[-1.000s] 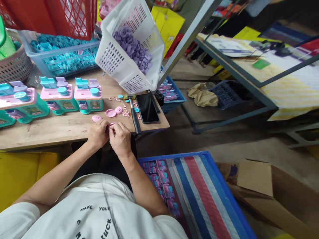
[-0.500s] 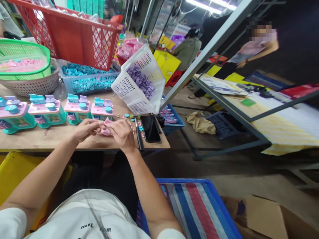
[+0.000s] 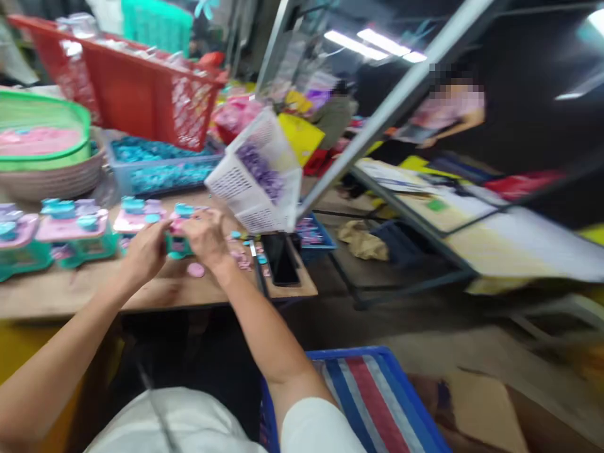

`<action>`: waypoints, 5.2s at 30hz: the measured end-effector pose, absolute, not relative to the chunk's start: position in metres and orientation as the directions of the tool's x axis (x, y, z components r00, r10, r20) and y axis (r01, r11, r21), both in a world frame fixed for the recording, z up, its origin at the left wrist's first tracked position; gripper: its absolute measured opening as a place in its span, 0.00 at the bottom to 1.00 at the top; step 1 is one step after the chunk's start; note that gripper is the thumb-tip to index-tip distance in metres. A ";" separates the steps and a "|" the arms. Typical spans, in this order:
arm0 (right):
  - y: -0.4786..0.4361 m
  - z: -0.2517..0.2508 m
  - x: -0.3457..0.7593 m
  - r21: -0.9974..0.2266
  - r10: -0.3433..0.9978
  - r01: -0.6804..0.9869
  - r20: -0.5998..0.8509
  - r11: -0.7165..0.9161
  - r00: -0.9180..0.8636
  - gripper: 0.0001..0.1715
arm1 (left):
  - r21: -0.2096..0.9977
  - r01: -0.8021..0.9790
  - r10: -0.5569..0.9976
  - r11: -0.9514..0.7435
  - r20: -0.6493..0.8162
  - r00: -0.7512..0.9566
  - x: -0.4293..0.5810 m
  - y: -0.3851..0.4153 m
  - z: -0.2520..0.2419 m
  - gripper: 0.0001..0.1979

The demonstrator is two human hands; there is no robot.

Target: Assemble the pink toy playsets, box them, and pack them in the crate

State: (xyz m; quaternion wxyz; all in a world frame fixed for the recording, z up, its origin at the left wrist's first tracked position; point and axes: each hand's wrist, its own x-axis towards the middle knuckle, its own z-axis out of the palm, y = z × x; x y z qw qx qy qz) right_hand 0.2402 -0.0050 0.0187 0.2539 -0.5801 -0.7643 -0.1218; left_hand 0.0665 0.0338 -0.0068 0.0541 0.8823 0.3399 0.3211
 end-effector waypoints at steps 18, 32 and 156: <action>-0.118 -0.002 0.288 -0.282 0.761 0.917 0.517 -0.283 0.393 0.14 | -0.059 0.237 0.130 -0.970 0.696 0.706 0.089 0.014 -0.052 0.13; -0.129 -0.039 0.286 -0.230 0.830 0.921 0.404 -0.315 0.385 0.21 | 0.183 0.368 0.397 -0.911 0.625 0.672 0.101 0.022 -0.062 0.14; -0.116 -0.066 0.218 -0.879 0.802 0.451 0.377 0.153 0.463 0.12 | 0.427 0.685 0.807 -0.591 0.307 0.504 0.114 -0.045 -0.061 0.04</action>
